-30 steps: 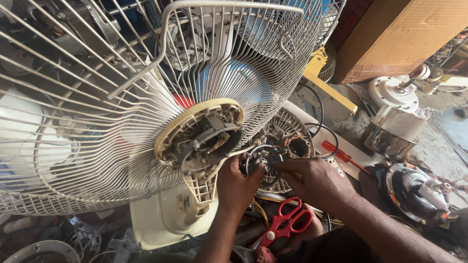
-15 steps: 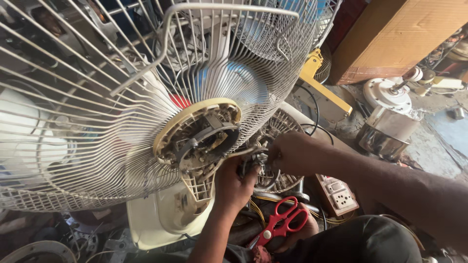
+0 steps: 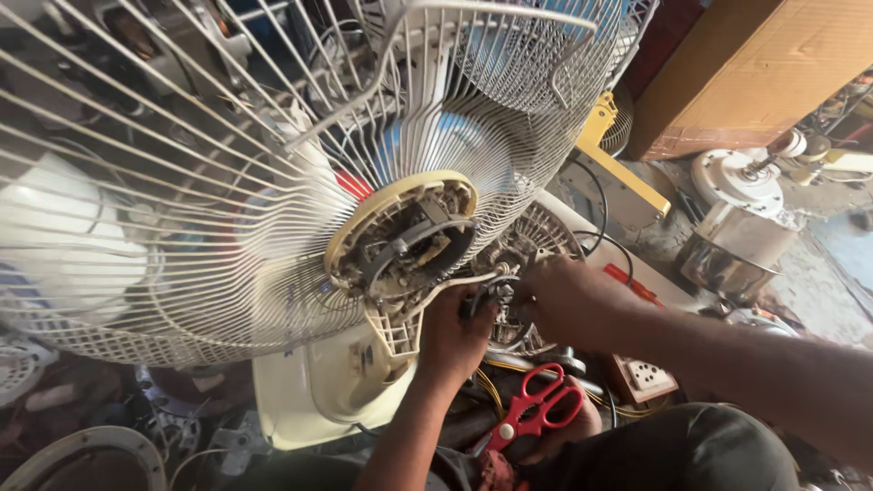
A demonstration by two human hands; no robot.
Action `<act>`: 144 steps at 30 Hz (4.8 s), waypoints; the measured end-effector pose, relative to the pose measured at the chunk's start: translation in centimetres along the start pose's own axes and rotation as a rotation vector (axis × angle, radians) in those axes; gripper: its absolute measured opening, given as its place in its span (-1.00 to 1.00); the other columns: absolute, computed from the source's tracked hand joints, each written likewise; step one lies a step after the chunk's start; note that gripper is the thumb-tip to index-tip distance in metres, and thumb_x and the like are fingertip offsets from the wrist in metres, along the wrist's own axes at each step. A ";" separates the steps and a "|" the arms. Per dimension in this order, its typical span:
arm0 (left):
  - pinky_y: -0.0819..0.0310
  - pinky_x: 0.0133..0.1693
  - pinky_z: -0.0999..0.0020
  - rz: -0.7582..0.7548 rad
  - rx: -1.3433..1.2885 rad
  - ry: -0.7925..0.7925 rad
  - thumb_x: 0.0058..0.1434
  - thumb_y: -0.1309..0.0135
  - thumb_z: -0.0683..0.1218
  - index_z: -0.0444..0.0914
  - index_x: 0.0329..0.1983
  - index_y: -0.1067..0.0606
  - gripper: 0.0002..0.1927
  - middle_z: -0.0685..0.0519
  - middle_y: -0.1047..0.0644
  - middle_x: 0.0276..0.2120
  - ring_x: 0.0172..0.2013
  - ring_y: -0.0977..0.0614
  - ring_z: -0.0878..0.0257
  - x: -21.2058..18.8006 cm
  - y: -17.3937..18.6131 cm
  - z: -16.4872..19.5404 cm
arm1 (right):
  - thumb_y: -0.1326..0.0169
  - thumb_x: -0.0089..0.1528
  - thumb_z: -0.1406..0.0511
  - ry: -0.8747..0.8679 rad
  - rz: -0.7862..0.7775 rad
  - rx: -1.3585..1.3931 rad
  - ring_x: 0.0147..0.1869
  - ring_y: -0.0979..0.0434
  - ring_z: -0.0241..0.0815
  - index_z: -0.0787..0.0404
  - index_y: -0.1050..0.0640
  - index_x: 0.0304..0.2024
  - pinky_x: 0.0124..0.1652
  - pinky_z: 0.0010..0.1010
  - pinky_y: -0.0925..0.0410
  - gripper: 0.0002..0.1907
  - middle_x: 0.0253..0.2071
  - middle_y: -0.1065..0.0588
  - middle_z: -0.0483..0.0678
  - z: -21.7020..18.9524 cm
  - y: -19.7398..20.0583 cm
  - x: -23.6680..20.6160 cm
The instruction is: The person sits on the floor repairing an electric table fan, working by hand on the fan's rotor and blade hub assembly resting on their lap. They turn and reposition the metal hub component, manipulate its parts, and at one point use a small hand tool on the assembly while other fan parts and motors lie around the workspace.
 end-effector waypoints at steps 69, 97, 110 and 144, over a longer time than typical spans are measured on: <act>-0.50 -0.15 0.14 0.029 0.066 -0.007 0.21 -0.19 -0.03 -0.34 -0.11 -0.52 -0.69 -0.17 -0.59 -0.29 -0.24 -0.64 -0.07 0.2 -0.2 1.3 | -0.01 0.25 0.25 -0.035 0.100 0.073 -0.16 -0.66 0.03 0.06 -0.60 -0.14 -0.19 -0.12 -0.52 -0.80 -0.26 -0.61 -0.01 -1.5 1.1 -2.4; -0.49 0.02 0.12 0.054 0.027 -0.043 0.26 -0.14 0.06 -0.33 0.08 -0.54 -0.55 -0.15 -0.63 -0.09 -0.05 -0.66 -0.05 -0.3 0.7 2.1 | -0.18 0.18 0.23 -0.160 0.505 0.605 -0.23 -0.73 0.00 -0.06 -0.66 0.07 -0.23 -0.24 -0.52 -0.63 -0.15 -0.67 -0.01 0.4 -4.5 -4.0; -0.52 -0.10 0.16 0.041 -0.010 -0.089 0.27 -0.15 0.01 -0.31 -0.01 -0.53 -0.66 -0.13 -0.63 -0.19 -0.17 -0.67 -0.03 -0.3 0.8 1.7 | -0.14 0.13 0.25 -0.044 0.404 0.527 -0.24 -0.73 -0.03 -0.07 -0.70 -0.04 -0.20 -0.25 -0.53 -0.66 -0.29 -0.67 0.02 1.2 -2.2 -2.7; -0.49 -0.18 0.10 0.098 0.053 -0.150 0.22 -0.16 -0.04 -0.31 -0.18 -0.51 -0.75 -0.13 -0.58 -0.30 -0.24 -0.63 -0.08 0.0 0.6 2.0 | -0.13 0.15 0.26 0.051 0.456 0.384 -0.22 -0.68 0.05 -0.04 -0.68 -0.04 -0.19 -0.14 -0.52 -0.68 -0.33 -0.65 0.05 0.9 0.3 -3.8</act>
Point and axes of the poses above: each hand's wrist, its own x-axis towards the middle knuckle, its own y-axis out of the back of the hand, z = x × y, the point moved 1 cm from there along x, towards the middle knuckle
